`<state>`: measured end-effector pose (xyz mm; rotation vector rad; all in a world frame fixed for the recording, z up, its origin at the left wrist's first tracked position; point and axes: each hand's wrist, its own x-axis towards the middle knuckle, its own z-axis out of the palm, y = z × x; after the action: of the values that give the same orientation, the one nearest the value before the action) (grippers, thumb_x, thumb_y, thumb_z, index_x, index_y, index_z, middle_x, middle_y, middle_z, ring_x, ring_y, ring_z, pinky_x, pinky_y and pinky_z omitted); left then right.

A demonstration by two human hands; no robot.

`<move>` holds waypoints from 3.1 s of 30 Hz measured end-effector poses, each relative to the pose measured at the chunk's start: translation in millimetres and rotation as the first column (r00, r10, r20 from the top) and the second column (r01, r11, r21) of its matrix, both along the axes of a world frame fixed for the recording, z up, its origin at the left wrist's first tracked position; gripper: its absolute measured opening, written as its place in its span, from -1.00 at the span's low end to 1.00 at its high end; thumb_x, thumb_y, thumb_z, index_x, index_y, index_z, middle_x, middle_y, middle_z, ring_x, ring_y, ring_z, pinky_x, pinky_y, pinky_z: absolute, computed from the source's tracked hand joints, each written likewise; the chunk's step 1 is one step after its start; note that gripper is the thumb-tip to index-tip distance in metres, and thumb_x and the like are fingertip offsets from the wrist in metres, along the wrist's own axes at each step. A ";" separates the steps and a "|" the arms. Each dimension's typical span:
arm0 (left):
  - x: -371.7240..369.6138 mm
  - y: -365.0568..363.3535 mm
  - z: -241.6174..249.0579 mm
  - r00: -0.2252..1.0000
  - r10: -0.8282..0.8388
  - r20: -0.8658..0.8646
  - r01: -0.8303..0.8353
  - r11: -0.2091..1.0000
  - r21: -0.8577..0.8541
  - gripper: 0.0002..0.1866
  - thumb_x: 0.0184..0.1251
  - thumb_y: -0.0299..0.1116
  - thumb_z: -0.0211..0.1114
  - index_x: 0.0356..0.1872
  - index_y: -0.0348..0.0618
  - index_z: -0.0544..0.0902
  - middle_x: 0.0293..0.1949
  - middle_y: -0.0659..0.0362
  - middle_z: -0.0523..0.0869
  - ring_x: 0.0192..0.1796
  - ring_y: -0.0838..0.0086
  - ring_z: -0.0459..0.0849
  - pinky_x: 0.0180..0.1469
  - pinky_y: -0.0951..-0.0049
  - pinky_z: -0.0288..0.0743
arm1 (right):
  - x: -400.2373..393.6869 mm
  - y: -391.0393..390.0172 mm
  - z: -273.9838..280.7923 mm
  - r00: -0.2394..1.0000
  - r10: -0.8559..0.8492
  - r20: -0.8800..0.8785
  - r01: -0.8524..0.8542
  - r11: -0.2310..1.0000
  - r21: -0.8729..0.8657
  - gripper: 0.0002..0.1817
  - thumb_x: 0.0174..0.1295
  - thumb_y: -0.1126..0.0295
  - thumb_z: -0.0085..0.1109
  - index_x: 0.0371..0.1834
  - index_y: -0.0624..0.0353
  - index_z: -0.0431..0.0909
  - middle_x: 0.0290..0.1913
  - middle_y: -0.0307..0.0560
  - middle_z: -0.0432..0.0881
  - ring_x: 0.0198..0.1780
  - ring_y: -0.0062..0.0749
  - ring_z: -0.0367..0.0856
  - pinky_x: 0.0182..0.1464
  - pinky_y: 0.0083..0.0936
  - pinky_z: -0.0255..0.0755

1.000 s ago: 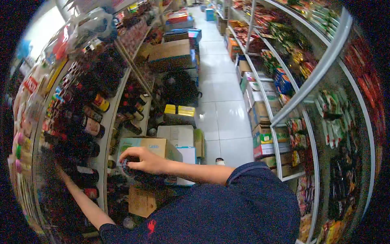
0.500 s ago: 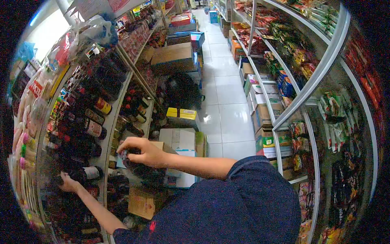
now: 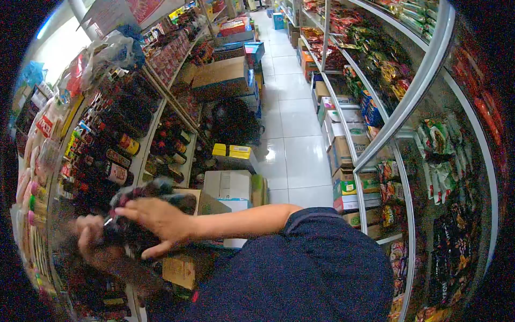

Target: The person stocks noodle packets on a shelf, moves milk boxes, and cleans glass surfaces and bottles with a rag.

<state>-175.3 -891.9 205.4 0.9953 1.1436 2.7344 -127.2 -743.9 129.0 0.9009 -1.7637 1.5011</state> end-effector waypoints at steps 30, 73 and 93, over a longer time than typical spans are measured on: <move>46.2 213.6 -30.9 0.981 0.175 0.088 -0.173 0.984 -0.030 -0.79 -0.21 -0.64 0.14 -0.47 -0.23 0.35 -0.66 0.15 0.46 -0.66 0.58 0.39 -0.58 0.66 0.25 | 34.3 174.5 -53.6 0.731 -0.613 -0.300 0.668 0.732 0.133 -0.11 -0.24 0.16 0.38 0.20 0.22 0.15 0.09 0.20 0.36 0.05 0.05 0.40 0.06 -0.22 0.31; 11.5 144.5 -74.2 0.947 0.027 -0.319 -0.066 0.992 -0.111 -0.78 -0.28 -0.63 0.24 -0.48 -0.37 0.47 -0.66 0.14 0.51 -0.61 0.48 0.53 -0.57 0.51 0.44 | -8.2 167.8 -216.8 0.672 0.173 0.720 0.322 0.807 -0.495 -0.65 0.17 0.25 0.03 -0.06 0.25 0.46 -0.17 -0.17 0.57 -0.20 -0.55 0.48 -0.16 -0.55 0.40; 19.4 170.8 -59.9 0.994 0.083 0.073 -0.078 0.995 -0.064 -0.82 -0.30 -0.69 0.10 -0.55 -0.28 0.39 -0.70 0.11 0.48 -0.71 0.58 0.39 -0.66 0.68 0.15 | 54.1 146.9 -101.7 0.841 -0.486 0.238 0.511 0.857 -0.058 -0.52 -0.12 0.35 0.23 -0.08 0.25 0.40 -0.06 0.01 0.38 -0.01 -0.18 0.36 0.06 -0.43 0.21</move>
<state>-155.8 -721.1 145.4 0.8498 1.2739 2.7530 -73.1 -597.1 27.3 0.1840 -1.8507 1.3642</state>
